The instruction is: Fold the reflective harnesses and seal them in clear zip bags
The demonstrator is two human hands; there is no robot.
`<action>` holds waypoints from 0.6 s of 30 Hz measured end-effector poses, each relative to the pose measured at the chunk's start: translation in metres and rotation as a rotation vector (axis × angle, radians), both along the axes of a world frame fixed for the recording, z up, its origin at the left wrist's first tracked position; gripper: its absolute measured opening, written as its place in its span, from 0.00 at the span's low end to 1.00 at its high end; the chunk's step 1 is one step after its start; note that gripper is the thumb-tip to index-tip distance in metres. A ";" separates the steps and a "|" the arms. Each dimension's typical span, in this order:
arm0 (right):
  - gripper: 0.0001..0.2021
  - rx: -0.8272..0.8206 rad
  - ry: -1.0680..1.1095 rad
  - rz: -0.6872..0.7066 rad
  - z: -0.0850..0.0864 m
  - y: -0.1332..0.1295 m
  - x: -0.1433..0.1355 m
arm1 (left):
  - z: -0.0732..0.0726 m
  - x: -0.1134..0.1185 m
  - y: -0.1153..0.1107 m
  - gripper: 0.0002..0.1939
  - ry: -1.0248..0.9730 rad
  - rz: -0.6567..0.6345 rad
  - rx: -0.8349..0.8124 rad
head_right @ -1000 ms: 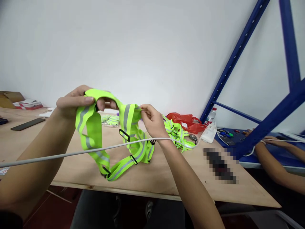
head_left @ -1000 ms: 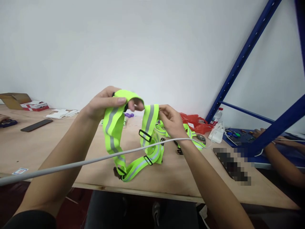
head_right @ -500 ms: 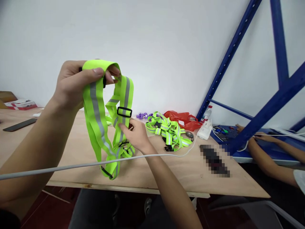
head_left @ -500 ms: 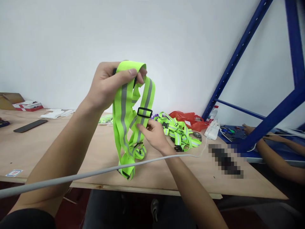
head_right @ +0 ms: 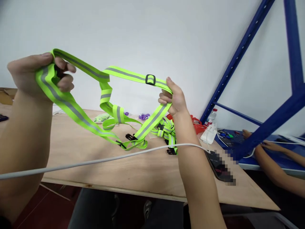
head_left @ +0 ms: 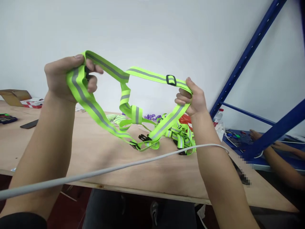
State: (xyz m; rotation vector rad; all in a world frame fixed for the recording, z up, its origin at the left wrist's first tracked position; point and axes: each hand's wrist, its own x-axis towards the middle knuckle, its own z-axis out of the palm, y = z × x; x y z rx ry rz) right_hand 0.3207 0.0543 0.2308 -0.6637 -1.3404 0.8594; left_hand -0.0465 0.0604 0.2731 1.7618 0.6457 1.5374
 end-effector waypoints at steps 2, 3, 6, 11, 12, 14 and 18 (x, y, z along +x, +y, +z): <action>0.24 0.016 -0.068 0.015 0.012 -0.004 0.011 | 0.000 -0.017 0.005 0.12 0.070 -0.050 -0.108; 0.22 0.032 -0.109 0.014 0.016 -0.007 0.017 | 0.000 -0.025 0.007 0.12 0.123 -0.092 -0.163; 0.20 0.051 -0.297 -0.007 0.025 -0.015 0.031 | 0.000 -0.046 0.009 0.14 0.231 -0.162 -0.273; 0.17 0.159 -0.727 -0.495 0.019 -0.011 0.042 | -0.003 -0.059 0.007 0.18 -0.027 -0.127 -0.247; 0.13 0.174 -0.633 -0.583 0.017 -0.006 0.043 | -0.004 -0.059 0.006 0.19 -0.075 -0.148 -0.214; 0.09 0.087 -0.336 -0.591 0.012 0.003 0.042 | -0.006 -0.058 0.003 0.18 -0.102 -0.218 -0.146; 0.09 -0.213 0.004 -0.237 0.003 0.009 0.046 | -0.009 -0.055 -0.003 0.18 0.024 -0.323 -0.119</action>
